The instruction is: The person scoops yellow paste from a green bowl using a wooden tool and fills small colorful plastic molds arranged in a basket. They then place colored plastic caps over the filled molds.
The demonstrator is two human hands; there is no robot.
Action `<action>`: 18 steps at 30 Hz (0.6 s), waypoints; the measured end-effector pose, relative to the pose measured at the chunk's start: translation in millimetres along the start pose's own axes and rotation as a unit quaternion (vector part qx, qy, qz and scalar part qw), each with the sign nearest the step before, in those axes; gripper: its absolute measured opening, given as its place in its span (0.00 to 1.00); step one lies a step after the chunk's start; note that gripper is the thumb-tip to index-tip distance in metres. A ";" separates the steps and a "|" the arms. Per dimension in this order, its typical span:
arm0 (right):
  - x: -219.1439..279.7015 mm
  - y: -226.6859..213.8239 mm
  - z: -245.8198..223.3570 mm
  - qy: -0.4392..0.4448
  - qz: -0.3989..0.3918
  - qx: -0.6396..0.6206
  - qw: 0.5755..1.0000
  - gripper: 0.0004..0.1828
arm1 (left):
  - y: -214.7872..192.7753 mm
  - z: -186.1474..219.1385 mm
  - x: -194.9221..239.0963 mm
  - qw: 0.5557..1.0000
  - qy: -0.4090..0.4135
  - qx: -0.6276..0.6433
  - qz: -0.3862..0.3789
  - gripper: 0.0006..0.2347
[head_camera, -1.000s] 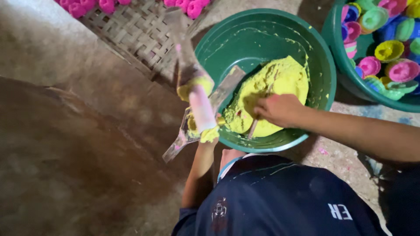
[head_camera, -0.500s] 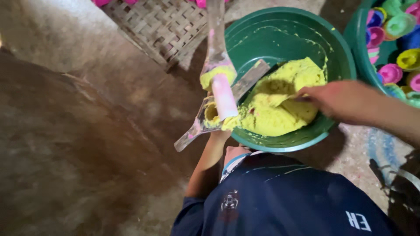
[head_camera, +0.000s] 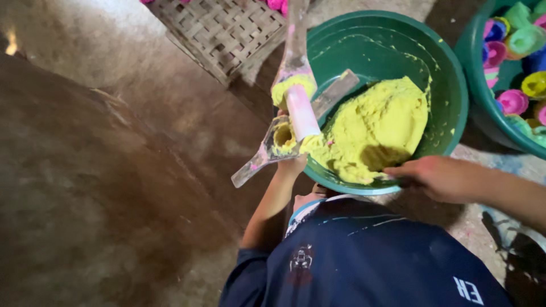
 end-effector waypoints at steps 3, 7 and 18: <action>29.6 -6.2 21.0 0.010 -0.009 -0.054 0.998 0.29 | -14.8 26.9 -15.9 0.995 0.009 -0.102 -0.007 0.13; 71.4 -23.9 40.4 0.006 0.025 -0.189 0.982 0.27 | -34.9 81.9 -64.3 0.994 -0.100 0.044 -0.004 0.17; 58.6 -76.4 -101.4 0.096 0.172 0.309 0.930 0.09 | -15.2 126.2 -94.3 0.979 0.029 -0.053 -0.195 0.34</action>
Point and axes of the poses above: each hand's wrist, its own x-axis away from the middle knuckle, its own y-axis out of the palm, z = x × y, the point moved 2 cm from there along -x, towards the middle knuckle, and after that the axes turned 10 degrees about -z, right-handed, at the moved point
